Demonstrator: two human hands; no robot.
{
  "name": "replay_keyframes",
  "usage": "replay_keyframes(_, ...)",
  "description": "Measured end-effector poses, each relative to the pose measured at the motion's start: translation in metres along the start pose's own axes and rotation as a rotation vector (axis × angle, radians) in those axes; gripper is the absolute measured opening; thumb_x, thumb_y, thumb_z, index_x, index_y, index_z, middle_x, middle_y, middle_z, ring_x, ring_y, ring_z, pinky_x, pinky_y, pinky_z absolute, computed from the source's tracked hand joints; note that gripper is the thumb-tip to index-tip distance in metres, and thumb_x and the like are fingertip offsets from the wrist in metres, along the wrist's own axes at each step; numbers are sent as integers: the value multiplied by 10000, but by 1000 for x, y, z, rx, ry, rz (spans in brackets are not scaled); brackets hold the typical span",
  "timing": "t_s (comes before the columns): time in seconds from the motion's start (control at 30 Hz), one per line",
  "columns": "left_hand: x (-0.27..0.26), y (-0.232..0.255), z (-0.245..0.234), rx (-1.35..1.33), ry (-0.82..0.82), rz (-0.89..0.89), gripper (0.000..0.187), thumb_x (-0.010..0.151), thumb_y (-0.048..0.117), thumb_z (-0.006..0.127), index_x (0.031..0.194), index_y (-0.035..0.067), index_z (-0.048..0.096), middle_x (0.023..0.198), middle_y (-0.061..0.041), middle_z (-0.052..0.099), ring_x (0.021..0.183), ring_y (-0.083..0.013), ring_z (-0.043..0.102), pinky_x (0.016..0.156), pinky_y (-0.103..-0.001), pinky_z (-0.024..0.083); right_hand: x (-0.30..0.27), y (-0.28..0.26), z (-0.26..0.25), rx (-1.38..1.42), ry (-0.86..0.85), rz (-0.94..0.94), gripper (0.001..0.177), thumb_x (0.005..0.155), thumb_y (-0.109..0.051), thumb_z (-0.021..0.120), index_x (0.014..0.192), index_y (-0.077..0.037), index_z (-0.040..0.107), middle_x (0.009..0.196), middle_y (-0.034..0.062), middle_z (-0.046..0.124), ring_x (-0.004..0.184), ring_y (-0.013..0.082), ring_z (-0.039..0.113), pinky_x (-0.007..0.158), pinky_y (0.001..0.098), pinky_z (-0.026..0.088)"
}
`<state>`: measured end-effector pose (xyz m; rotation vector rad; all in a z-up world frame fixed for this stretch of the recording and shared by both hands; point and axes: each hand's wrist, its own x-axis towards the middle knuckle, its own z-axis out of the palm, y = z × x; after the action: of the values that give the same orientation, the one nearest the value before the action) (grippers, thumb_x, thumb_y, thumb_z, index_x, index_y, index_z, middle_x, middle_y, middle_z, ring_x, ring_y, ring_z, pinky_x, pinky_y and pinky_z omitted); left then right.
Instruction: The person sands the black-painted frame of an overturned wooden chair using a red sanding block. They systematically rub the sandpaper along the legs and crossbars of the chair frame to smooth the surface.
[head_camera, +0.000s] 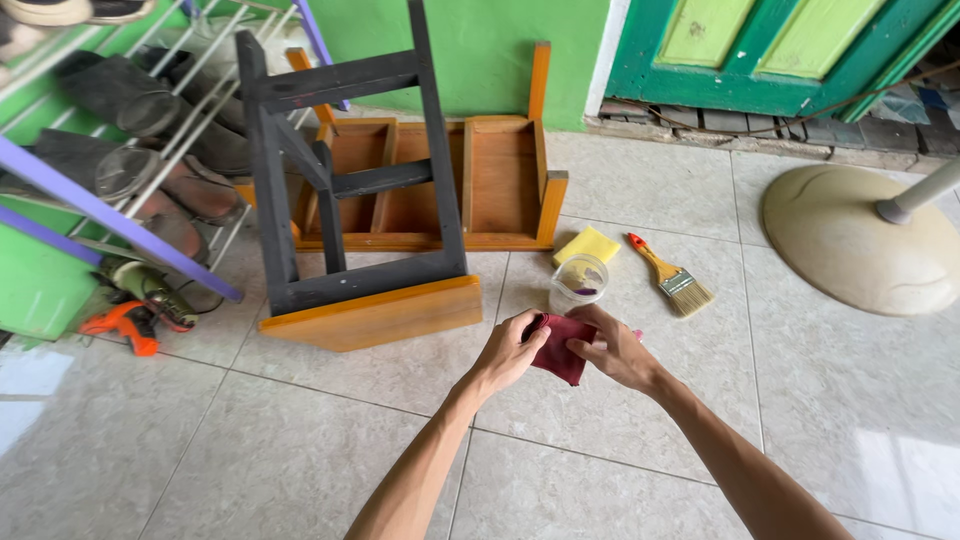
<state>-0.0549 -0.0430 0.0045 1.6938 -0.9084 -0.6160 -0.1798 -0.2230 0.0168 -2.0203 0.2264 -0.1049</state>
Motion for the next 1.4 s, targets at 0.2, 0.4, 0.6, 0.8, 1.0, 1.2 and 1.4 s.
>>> replay_keyframes(0.2,-29,6,-48,71,85,-74,235,1000,211,600,1110,19,678,903,-142,747,791,-231,697,741,-386,556,6,-19,36,-35,-80,224,365,919,-269,697,1117,36,662,978,225,675,918,276,618,819,436,522)
replay_keyframes(0.4,-57,11,-92,356,252,-6,220,970,191,627,1132,42,625,963,-151,769,726,-269,741,618,-405,587,15,-61,65,112,22,98,263,877,-231,677,1006,-4,644,874,109,666,836,174,607,763,349,504)
replay_keyframes(0.6,-84,-12,-155,562,457,116,143,1032,189,605,993,85,696,728,-52,727,547,-153,654,512,-341,555,35,-117,110,-121,127,58,252,901,-236,679,1020,-15,646,801,114,681,705,211,621,674,403,539)
replay_keyframes(0.8,-121,-24,-231,869,925,346,212,962,171,660,1116,38,597,971,-138,645,873,-225,594,787,-415,523,62,-160,176,-345,160,-96,298,879,-218,726,1033,7,607,917,199,765,854,287,750,811,406,582)
replay_keyframes(1.0,-163,-63,-282,282,905,75,486,1094,437,410,1279,4,531,1241,-183,572,1038,-281,613,882,-458,521,91,-177,246,-414,147,-352,340,895,-201,732,1109,33,609,1071,247,732,985,339,742,850,406,604)
replay_keyframes(1.2,-163,-114,-306,-54,565,-86,837,997,701,256,1371,31,589,1346,-196,629,1243,-316,587,1035,-522,442,117,-191,289,-544,103,-442,278,920,-169,716,1100,13,607,1018,188,759,792,323,760,663,393,618)
replay_keyframes(1.4,-139,-165,-317,-334,544,-134,893,973,720,240,1189,-10,708,1183,-159,736,1178,-285,664,1062,-516,441,141,-203,329,-666,111,-710,191,916,-94,718,1070,-27,628,817,122,739,624,278,706,540,388,565)
